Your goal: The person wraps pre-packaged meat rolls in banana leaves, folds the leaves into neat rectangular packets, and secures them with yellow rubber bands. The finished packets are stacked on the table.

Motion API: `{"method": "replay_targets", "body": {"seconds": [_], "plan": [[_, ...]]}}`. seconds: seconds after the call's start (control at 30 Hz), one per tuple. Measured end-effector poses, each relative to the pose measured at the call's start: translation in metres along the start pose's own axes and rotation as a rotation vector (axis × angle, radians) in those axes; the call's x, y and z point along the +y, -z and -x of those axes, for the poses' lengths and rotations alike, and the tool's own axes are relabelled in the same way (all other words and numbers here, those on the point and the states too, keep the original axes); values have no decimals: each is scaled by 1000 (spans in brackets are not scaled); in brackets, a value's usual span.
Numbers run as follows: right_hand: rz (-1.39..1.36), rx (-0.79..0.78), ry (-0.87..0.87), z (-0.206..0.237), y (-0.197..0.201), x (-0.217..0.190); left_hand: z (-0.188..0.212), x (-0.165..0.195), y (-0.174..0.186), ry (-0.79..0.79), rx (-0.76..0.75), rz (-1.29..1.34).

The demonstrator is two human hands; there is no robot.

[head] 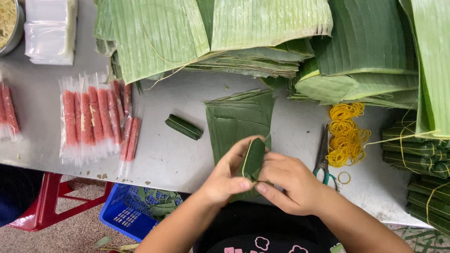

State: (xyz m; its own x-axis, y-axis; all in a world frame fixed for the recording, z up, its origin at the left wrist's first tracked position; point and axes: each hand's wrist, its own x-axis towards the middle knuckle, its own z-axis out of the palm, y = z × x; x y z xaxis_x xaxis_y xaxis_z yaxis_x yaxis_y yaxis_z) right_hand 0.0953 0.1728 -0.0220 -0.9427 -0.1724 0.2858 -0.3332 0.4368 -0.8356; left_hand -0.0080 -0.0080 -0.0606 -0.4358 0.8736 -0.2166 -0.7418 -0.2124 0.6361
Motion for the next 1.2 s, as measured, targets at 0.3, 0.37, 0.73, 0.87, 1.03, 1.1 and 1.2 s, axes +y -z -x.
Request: {"method": "replay_targets", "body": {"seconds": [0.3, 0.37, 0.73, 0.87, 1.03, 1.1, 1.2], "plan": [[-1436, 231, -465, 44, -8, 26, 4, 15, 17, -853, 404, -1064], [-1442, 415, -677, 39, -18, 32, 6, 6, 15, -1242, 402, -1623], [-808, 52, -596, 49, -29, 36, 3, 25, -3, -674, 256, -1646], [-979, 75, -610, 55, -40, 40, 3, 30, -2, -597, -4, -1307], [-1156, -1, -761, 38, -33, 61, 23, 56, 12, -390, -350, -1040], [-1063, -231, -849, 20, -22, 63, 36, 68, 20, -331, -393, -1091], [-764, -211, -694, -19, -7, 52, 58, 81, 34, -258, -197, -1320]]}}
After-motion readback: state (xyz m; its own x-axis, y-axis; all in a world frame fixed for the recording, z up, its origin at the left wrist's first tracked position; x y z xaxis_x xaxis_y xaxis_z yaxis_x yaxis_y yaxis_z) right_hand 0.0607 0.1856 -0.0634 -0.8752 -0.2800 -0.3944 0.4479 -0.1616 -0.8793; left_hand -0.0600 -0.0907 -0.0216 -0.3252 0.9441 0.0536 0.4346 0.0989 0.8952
